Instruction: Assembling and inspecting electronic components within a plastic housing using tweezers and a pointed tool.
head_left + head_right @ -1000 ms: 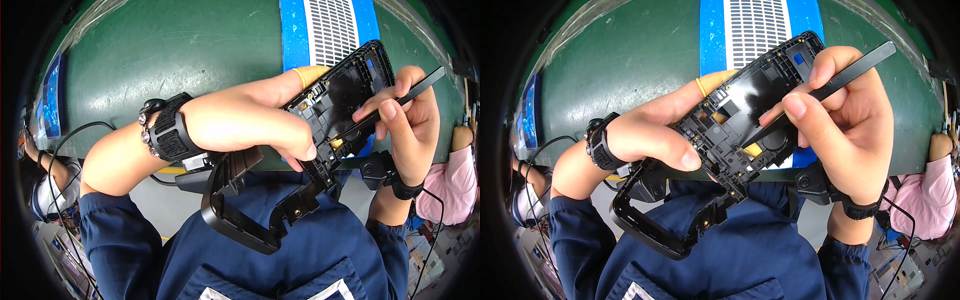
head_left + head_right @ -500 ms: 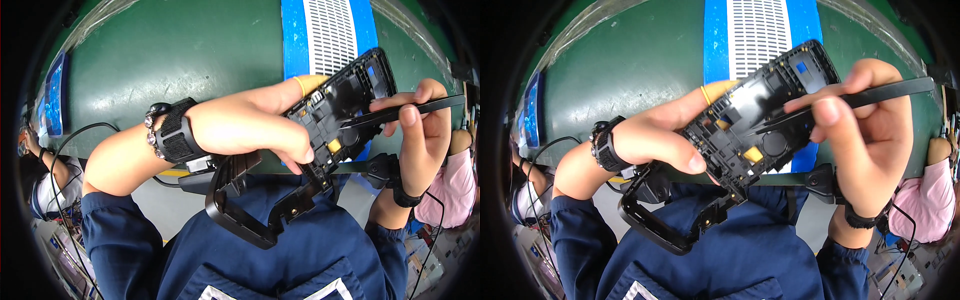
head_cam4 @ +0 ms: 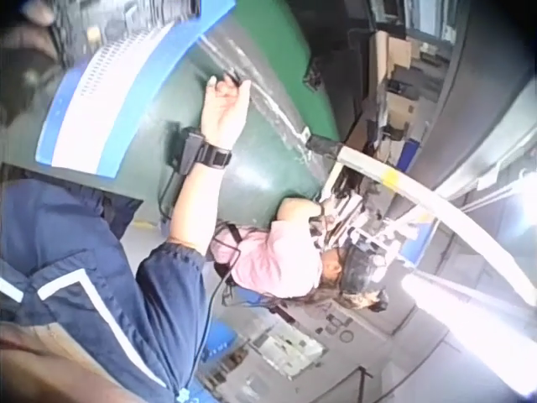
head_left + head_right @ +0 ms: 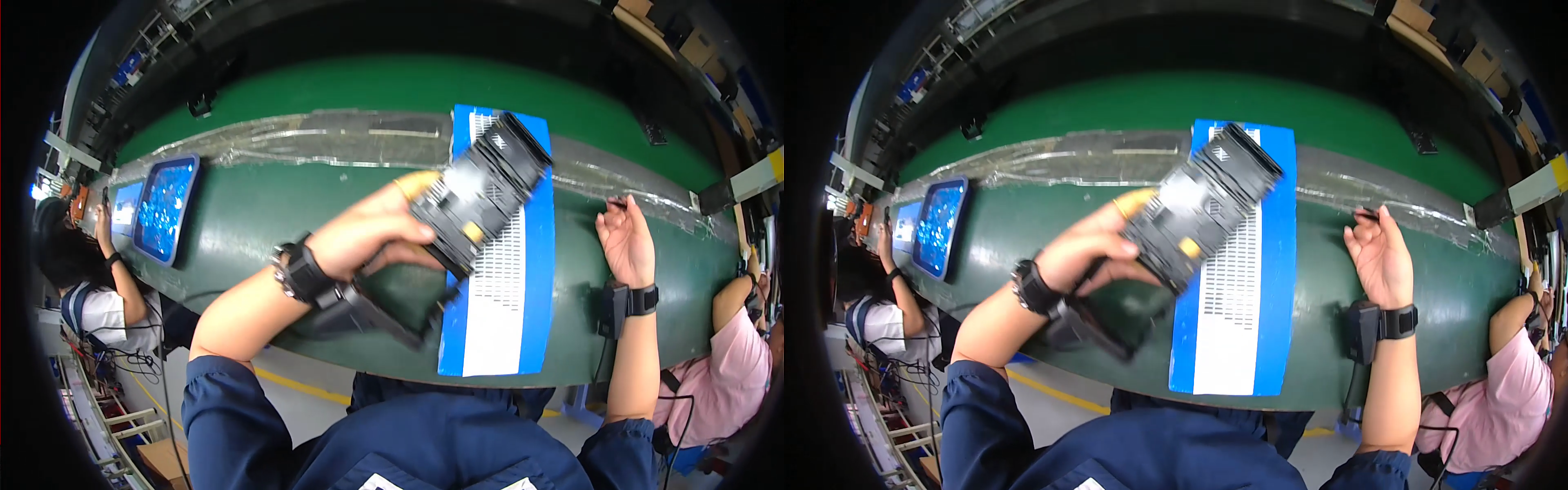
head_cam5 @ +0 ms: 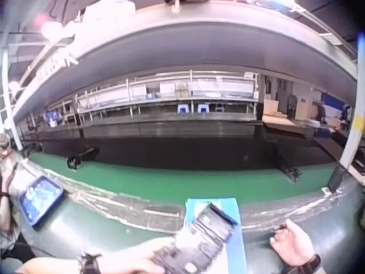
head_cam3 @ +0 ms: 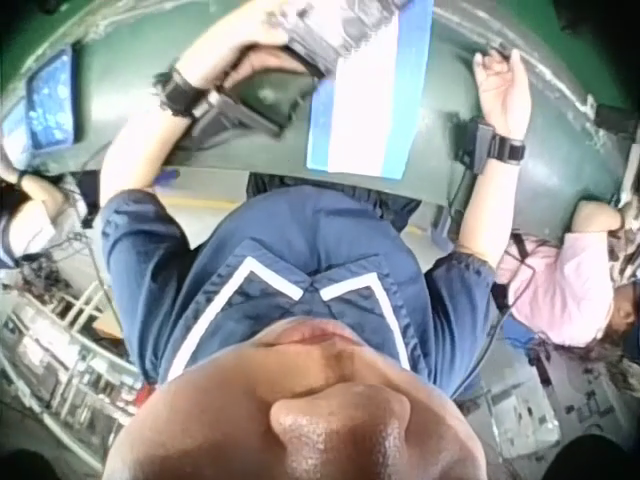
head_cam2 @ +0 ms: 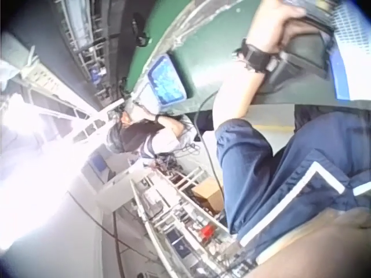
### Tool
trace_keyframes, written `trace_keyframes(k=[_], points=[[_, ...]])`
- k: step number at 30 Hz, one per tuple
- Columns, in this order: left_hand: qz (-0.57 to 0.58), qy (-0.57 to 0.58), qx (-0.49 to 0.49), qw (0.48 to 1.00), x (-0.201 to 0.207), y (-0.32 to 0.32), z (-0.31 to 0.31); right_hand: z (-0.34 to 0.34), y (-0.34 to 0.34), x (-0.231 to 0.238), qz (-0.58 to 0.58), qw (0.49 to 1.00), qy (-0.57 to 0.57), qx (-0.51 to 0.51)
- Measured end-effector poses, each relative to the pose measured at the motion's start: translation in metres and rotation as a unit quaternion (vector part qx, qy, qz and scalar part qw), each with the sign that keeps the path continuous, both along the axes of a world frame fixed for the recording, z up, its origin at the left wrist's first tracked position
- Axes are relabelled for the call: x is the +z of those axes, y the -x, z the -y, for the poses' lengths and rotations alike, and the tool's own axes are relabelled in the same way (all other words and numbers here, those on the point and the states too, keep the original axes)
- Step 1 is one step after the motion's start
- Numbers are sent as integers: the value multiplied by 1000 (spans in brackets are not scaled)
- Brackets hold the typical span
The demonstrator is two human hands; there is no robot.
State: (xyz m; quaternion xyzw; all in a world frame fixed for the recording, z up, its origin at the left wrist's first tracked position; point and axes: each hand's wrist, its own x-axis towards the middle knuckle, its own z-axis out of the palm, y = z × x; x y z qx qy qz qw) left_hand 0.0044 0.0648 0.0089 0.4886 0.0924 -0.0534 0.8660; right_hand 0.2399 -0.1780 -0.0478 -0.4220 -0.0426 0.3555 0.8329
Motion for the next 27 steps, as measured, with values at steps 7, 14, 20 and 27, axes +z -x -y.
trace_keyframes(k=[7,14,20,27], points=[[-102,-636,113,757,55,-72,-153,6,1,2,70,997,24,38],[-234,-841,141,467,17,-147,-218,5,4,5,83,996,13,40],[42,-685,230,689,19,-121,-147,4,2,30,264,958,25,-106],[-8,-23,-37,999,11,-8,-20,12,-70,48,395,872,181,-224]])
